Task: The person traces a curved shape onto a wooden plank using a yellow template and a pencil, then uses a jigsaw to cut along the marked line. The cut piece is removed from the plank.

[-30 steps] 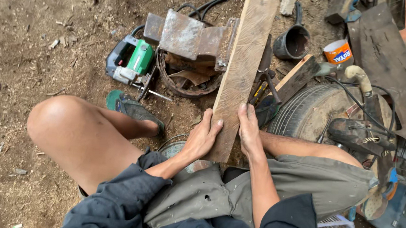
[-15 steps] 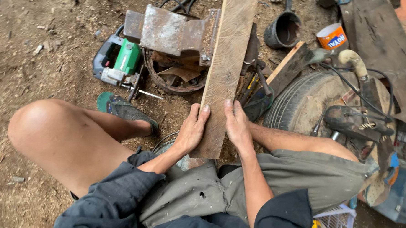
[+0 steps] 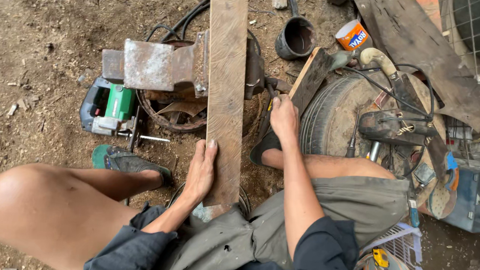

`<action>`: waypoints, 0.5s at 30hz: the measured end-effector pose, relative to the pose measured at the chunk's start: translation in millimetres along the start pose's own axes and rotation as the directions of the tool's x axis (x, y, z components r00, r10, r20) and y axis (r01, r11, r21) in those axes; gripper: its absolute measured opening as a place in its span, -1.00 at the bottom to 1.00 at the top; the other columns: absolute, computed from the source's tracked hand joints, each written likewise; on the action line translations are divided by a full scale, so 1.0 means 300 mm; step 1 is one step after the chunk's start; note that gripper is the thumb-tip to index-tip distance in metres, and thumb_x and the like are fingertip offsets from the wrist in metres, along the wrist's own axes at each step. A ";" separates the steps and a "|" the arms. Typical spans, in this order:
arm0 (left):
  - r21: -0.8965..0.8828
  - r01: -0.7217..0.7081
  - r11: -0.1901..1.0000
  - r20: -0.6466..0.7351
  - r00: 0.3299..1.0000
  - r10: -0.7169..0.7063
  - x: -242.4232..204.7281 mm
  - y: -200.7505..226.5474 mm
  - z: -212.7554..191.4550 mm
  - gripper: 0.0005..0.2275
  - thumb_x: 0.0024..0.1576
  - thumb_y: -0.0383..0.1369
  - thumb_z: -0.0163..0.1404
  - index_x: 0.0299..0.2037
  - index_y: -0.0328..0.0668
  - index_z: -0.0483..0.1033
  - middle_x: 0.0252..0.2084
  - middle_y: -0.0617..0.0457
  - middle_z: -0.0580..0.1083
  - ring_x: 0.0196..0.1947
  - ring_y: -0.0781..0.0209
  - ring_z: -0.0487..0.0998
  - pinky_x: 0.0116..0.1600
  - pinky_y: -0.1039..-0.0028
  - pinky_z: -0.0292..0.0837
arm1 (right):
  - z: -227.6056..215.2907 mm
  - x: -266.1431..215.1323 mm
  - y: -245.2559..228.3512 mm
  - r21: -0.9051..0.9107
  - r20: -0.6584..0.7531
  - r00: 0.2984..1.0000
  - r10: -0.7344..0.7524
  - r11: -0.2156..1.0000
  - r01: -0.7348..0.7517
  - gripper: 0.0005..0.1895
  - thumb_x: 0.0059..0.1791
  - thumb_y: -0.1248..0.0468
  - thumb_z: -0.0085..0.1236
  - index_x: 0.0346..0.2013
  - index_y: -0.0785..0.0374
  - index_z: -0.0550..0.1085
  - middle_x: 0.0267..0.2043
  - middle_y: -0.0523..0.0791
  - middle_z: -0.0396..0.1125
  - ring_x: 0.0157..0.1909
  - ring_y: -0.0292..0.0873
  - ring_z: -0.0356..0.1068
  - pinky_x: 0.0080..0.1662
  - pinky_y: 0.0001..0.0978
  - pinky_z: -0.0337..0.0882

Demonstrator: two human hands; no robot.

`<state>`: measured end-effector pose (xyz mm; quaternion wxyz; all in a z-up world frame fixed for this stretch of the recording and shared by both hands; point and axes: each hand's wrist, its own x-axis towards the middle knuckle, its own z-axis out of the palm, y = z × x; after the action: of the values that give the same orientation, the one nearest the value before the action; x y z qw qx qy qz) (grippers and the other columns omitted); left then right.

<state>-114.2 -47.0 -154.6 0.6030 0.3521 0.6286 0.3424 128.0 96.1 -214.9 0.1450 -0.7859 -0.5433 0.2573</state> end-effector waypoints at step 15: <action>0.076 -0.039 0.996 -0.010 0.999 0.040 0.019 -0.025 -0.006 -0.54 0.29 0.04 -0.31 0.05 -0.22 0.35 -0.03 -0.19 0.50 -0.01 0.05 0.47 0.17 0.25 0.31 | -0.120 -0.115 -0.029 0.228 -0.038 0.998 0.055 0.973 -0.044 -0.63 0.07 0.02 0.09 -0.18 0.32 0.49 -0.34 0.12 0.46 -0.28 0.03 0.48 -0.17 -0.09 0.43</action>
<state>-116.5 -46.1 -163.9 0.5788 0.3851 0.6375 0.3322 131.9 69.1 -172.4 0.2393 -0.7830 -0.4873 0.3037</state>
